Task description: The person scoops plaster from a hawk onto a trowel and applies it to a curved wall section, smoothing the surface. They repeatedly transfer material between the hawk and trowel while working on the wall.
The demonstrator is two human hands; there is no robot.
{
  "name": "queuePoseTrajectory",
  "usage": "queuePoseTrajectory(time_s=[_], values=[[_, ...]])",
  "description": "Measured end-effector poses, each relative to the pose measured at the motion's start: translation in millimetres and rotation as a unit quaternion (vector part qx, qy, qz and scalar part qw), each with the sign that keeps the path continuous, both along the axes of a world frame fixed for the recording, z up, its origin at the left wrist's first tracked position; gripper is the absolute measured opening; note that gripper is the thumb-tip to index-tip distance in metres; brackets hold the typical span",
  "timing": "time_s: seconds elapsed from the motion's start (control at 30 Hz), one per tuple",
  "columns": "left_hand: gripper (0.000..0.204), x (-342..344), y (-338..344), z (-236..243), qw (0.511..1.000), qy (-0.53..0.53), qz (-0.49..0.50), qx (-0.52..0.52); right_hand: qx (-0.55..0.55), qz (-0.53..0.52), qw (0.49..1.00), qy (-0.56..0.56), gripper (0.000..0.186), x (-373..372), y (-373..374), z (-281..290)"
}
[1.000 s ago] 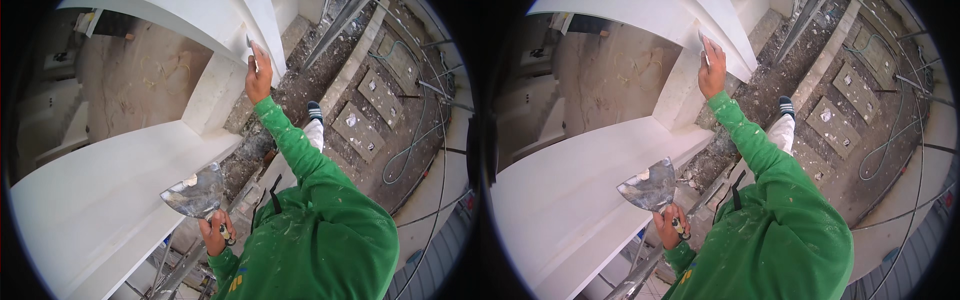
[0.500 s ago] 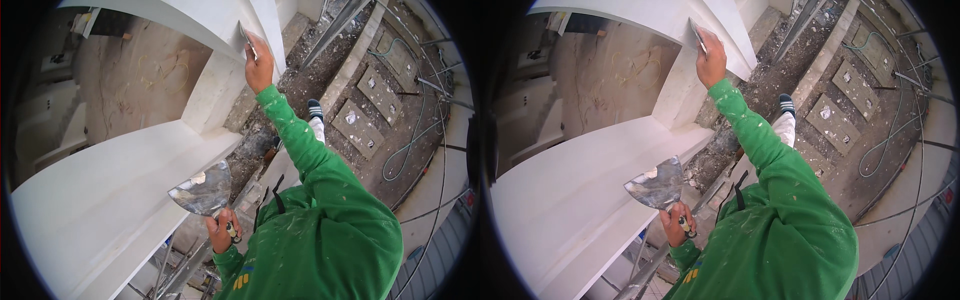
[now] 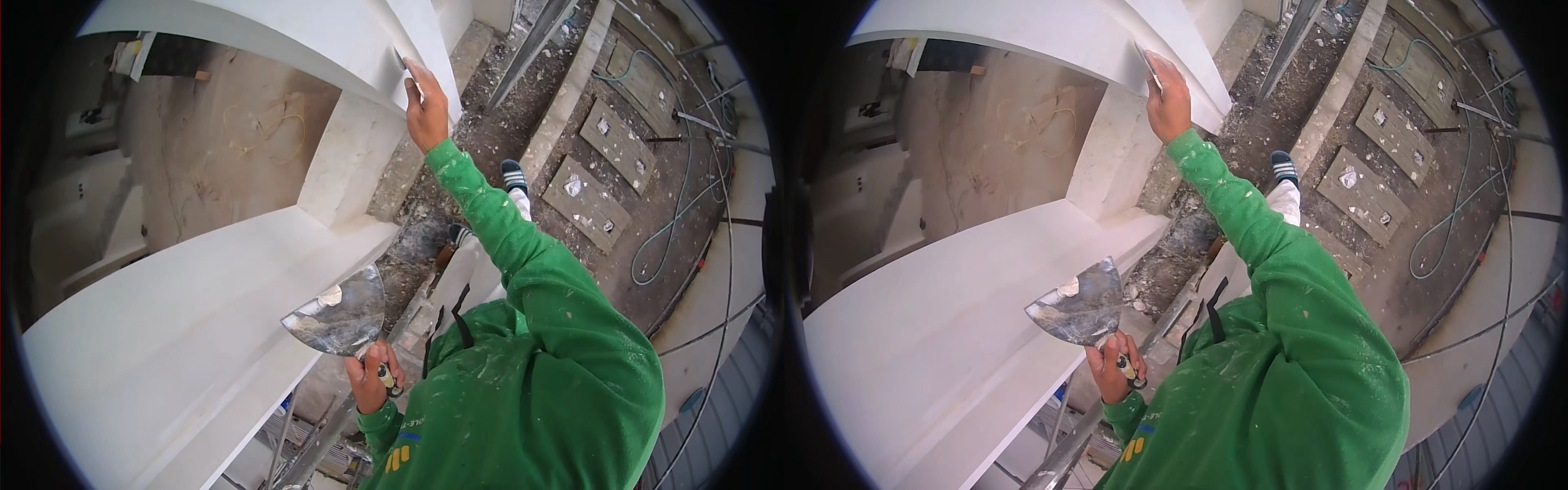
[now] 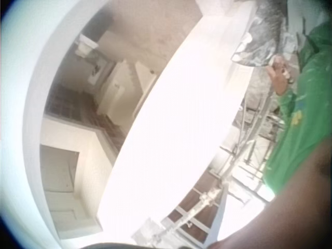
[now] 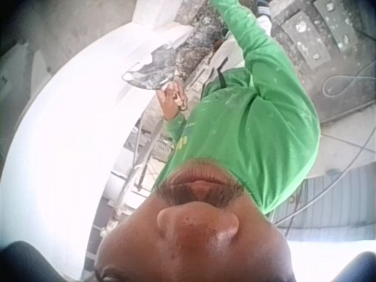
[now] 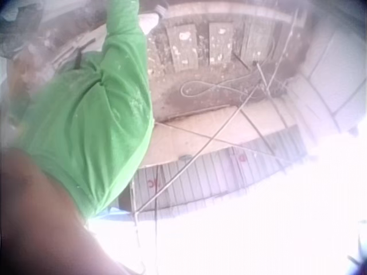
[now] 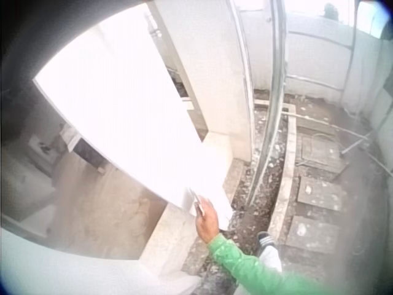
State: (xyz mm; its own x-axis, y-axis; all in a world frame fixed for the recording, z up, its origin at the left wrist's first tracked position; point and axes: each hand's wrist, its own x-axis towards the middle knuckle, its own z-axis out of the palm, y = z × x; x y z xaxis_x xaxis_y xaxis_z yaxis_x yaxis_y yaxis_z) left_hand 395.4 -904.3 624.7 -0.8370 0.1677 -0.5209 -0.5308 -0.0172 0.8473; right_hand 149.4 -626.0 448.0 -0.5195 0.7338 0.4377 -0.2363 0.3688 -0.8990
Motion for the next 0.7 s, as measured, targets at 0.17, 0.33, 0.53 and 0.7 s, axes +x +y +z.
queuePoseTrajectory(time_s=[0.17,0.33,0.53,0.7], values=[[0.015,0.5,0.3,1.4,1.000,-0.005,0.001,-0.010,0.010,-0.020,1.000,0.012,0.034,-15.7,-1.8,-0.1],[0.020,-1.6,7.1,6.8,1.000,-0.003,0.018,-0.024,0.003,-0.027,0.999,-0.018,0.052,-20.3,-15.8,-0.9],[0.018,-3.6,2.2,5.7,1.000,-0.016,-0.009,-0.009,-0.008,-0.039,0.998,-0.042,0.068,-7.9,-87.8,14.7],[0.019,-5.7,2.3,11.9,0.999,-0.033,-0.008,-0.021,-0.008,0.135,0.988,-0.080,0.068,36.8,-117.2,15.1]])
